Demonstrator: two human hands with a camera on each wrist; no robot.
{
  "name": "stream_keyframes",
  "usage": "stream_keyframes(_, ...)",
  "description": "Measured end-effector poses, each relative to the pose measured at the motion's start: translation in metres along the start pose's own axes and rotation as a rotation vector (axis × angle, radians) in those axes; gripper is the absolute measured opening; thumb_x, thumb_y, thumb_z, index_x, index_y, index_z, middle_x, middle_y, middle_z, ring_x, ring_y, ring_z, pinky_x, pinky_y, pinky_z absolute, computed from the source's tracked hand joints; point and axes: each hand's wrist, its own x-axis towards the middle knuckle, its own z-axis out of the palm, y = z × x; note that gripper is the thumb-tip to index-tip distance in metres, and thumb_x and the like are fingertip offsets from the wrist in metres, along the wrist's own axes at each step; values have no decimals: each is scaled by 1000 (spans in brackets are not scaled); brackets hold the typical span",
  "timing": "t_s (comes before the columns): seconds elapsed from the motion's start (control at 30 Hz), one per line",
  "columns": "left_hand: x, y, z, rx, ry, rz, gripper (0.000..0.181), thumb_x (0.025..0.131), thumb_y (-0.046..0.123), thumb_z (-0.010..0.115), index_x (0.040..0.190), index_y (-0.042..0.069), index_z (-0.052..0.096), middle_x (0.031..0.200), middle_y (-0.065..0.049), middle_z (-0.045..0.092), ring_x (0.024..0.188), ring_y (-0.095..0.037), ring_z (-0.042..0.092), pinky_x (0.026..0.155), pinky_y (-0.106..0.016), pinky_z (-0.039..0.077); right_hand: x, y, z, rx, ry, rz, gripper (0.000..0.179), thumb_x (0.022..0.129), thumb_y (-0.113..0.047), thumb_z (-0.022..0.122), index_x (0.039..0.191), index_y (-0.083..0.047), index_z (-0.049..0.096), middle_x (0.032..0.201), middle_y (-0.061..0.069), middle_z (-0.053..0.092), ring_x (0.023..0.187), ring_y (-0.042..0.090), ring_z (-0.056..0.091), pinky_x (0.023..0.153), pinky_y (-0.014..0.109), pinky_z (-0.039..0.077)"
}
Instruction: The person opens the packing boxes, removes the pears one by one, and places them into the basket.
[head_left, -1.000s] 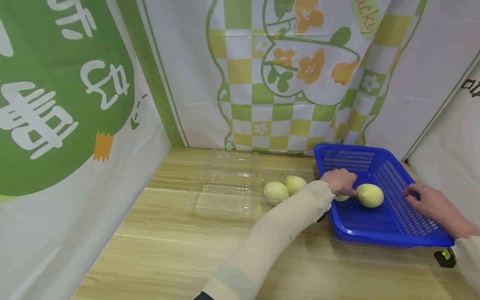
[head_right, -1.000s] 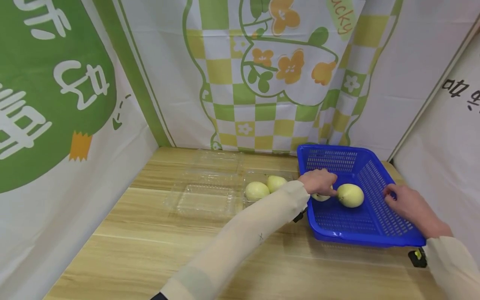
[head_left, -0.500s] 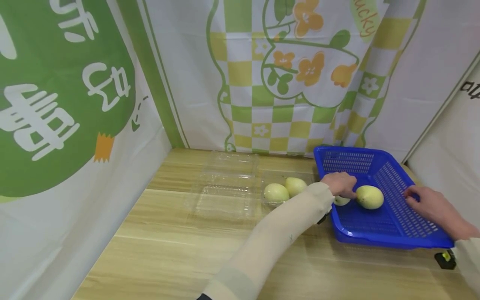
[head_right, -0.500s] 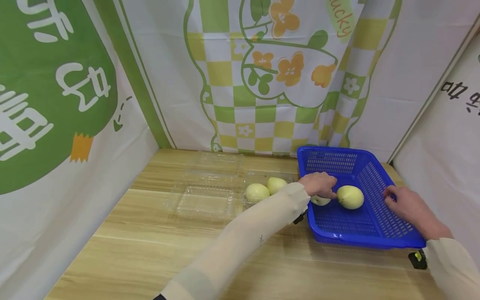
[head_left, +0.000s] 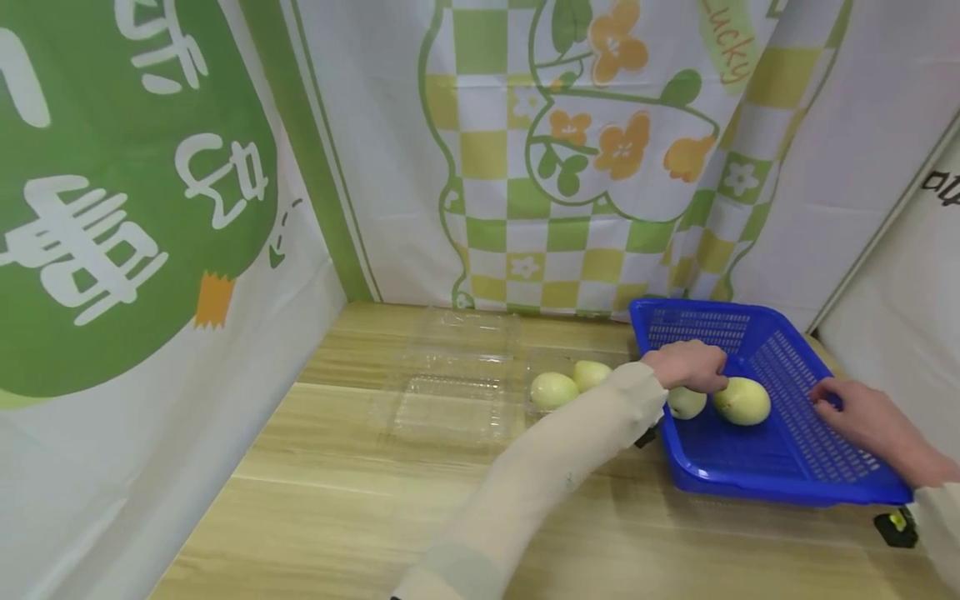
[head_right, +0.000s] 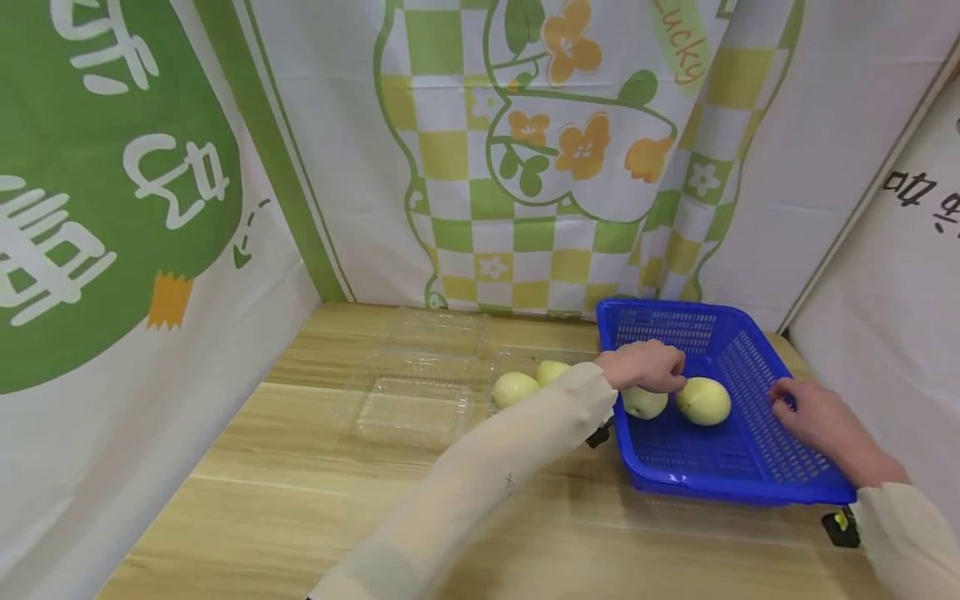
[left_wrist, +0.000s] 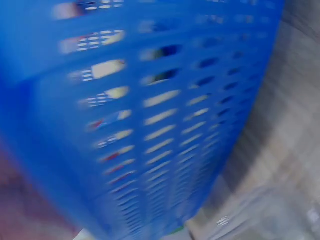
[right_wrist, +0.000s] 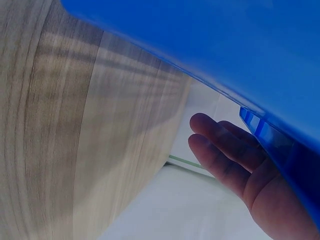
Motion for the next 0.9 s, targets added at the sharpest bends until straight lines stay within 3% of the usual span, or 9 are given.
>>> stream_keyframes(0.23,-10,0,-22,-43,2,74,23,101,41,47,86,24,51,77,9,46,65,-5,41,59,-20,34,-1,1,1,-3,-11,9,15,85,-3,60,93,8,64,86,27,66,72,34,62,60,48,48)
stream_keyframes(0.53,-27,-17,-36,-32,65,101,23,101,40,47,86,24,52,81,10,50,67,-5,45,58,-20,35,-1,-2,1,-8,6,-6,12,84,-3,60,89,7,64,82,23,66,69,31,61,58,45,47)
stream_keyframes(0.9,-63,-37,-58,-18,137,162,21,102,40,45,101,27,61,92,14,58,75,-3,52,65,-19,41,0,2,0,-23,-9,-38,14,85,-3,61,92,10,64,82,23,66,71,34,63,60,49,50)
